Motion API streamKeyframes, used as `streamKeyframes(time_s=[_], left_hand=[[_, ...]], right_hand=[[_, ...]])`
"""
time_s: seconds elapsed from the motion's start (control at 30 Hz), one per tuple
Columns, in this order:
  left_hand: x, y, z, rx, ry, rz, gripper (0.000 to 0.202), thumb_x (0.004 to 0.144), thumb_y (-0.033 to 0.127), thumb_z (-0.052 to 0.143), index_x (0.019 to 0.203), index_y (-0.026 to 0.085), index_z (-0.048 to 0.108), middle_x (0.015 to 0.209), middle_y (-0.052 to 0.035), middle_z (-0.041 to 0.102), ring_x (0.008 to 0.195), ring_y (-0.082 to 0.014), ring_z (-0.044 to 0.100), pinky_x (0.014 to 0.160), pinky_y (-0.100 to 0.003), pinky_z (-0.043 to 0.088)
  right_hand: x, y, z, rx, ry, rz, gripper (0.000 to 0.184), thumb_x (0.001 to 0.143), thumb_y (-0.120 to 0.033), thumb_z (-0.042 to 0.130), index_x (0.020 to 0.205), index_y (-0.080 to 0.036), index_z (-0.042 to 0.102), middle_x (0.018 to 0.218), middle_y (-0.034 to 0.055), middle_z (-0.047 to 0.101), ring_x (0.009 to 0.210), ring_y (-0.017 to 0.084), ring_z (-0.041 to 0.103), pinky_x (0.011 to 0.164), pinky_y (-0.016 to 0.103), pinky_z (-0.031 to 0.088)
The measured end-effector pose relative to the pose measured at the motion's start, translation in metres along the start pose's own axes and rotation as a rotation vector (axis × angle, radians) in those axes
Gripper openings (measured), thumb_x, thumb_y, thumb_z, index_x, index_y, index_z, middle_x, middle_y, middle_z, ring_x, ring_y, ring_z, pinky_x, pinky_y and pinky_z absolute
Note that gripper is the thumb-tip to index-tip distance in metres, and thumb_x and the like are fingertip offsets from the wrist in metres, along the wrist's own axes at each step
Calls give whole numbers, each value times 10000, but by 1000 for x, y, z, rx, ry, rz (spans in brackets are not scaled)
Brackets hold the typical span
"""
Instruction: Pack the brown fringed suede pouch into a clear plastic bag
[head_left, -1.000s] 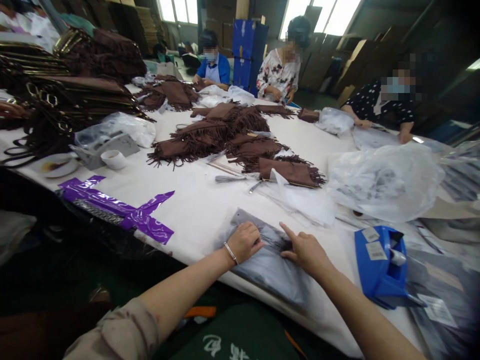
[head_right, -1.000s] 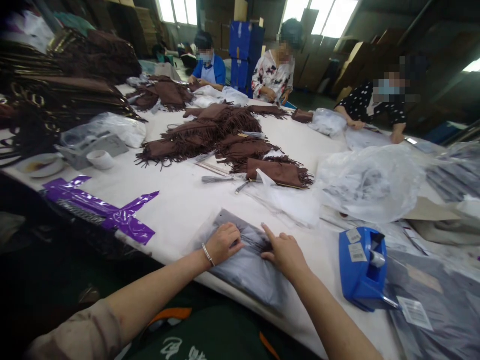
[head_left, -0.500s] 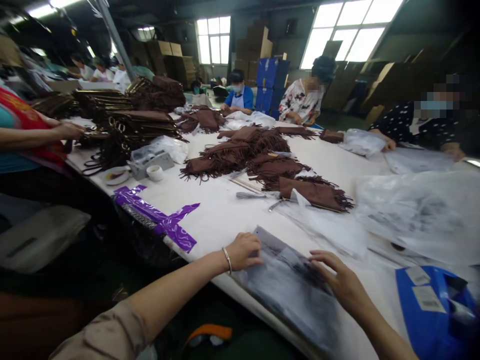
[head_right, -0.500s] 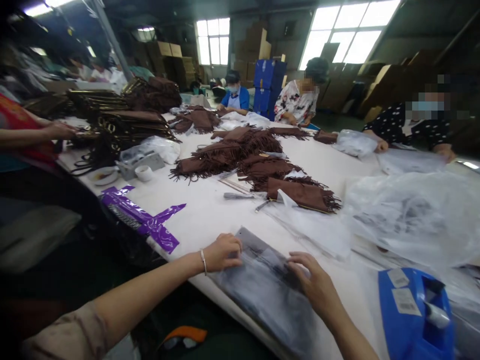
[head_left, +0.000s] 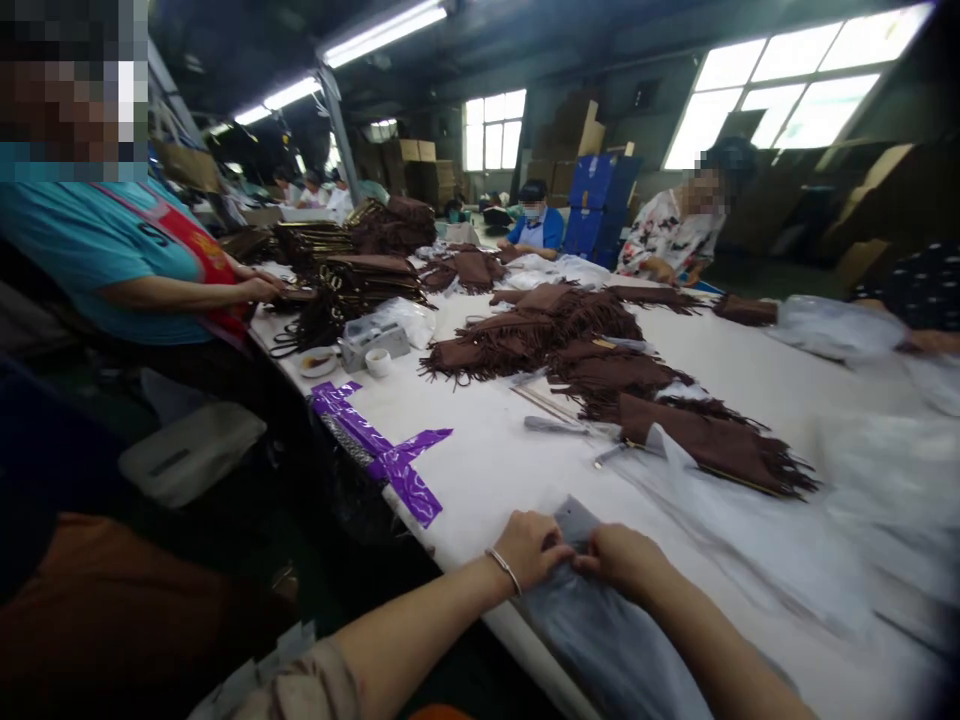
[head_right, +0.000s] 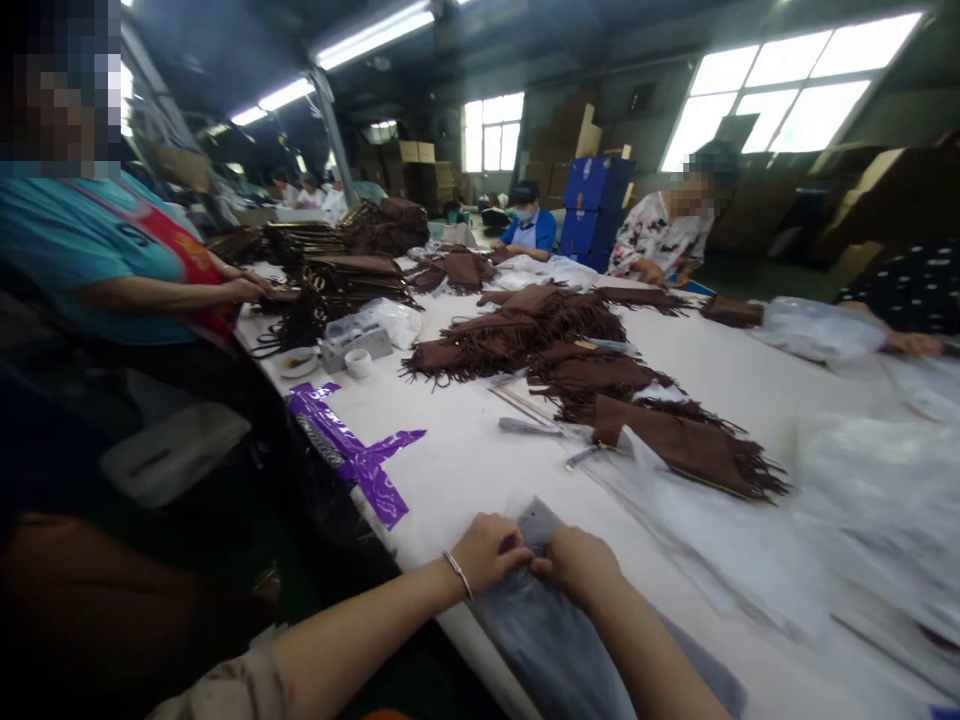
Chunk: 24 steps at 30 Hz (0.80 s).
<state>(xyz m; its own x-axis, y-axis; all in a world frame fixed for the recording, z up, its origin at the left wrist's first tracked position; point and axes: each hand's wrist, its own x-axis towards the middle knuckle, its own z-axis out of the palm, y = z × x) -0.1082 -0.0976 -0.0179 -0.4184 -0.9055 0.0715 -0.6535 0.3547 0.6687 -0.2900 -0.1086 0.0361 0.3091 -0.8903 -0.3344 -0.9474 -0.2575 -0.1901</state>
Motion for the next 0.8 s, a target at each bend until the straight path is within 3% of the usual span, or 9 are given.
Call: streamKeyframes(time_s=[0.1,0.17,0.27,0.37,0.43,0.5,0.57,0.67,0.8], left_hand=[[-3,-4,7,20,31,24,265,815,455,616,815,190,607,840,9,660,847,-149,565,840,-320,377],[-4,-6,13,22,65,23,260,809,448,626,807,190,596,832,13,659,843,-148,564,843,-326,383],[-5,-5,18,3,135,13,242,798,422,645,786,186,592,829,8,653,843,-155,562,839,-334,398],[-7,-3,15,-8,217,18,206,819,382,620,783,180,596,835,-12,646,862,-174,564,848,-353,417],[-9,-4,10,-10,263,35,186,855,360,553,854,185,616,903,-38,651,928,-194,568,887,-375,428],[-6,-10,3,0,300,44,290,859,388,504,1027,179,612,1058,-78,637,1044,-221,555,965,-411,419],[4,-20,-3,21,282,-9,432,837,454,472,1119,148,590,1099,-107,634,1057,-245,568,995,-438,421],[30,-33,-4,9,115,-94,604,804,557,439,1230,141,543,1143,-104,640,1027,-252,615,970,-417,467],[45,-29,3,-28,-56,-104,455,769,573,471,1061,275,650,975,8,715,943,-257,667,839,-374,546]], right_hand=[[1,19,1,-102,17,78,345,783,-490,651,797,-145,656,816,149,663,774,344,630,605,388,431],[-2,31,2,-161,49,132,334,845,-460,592,839,-129,638,839,157,656,803,354,623,643,430,456],[-14,36,16,-201,232,110,368,897,-415,531,1108,-119,593,1060,166,625,1034,358,554,825,482,453],[-30,29,42,-15,348,-35,601,892,-487,534,1400,-215,363,1416,81,402,1309,287,320,1068,451,293],[-43,30,55,157,357,38,613,917,-481,488,1433,-208,303,1483,77,288,1347,270,248,1114,454,207],[-56,38,57,228,395,184,589,950,-434,428,1434,-129,287,1466,137,304,1331,265,277,1110,439,209],[-70,52,49,274,404,282,579,928,-435,490,1407,-141,348,1384,136,428,1276,260,361,1088,409,258],[-83,71,35,380,339,337,602,773,-501,695,1285,-240,516,1242,85,560,1164,277,479,1014,397,361],[-86,82,25,590,102,331,774,493,-495,869,1167,-216,612,1111,111,635,1004,343,580,846,430,482]])
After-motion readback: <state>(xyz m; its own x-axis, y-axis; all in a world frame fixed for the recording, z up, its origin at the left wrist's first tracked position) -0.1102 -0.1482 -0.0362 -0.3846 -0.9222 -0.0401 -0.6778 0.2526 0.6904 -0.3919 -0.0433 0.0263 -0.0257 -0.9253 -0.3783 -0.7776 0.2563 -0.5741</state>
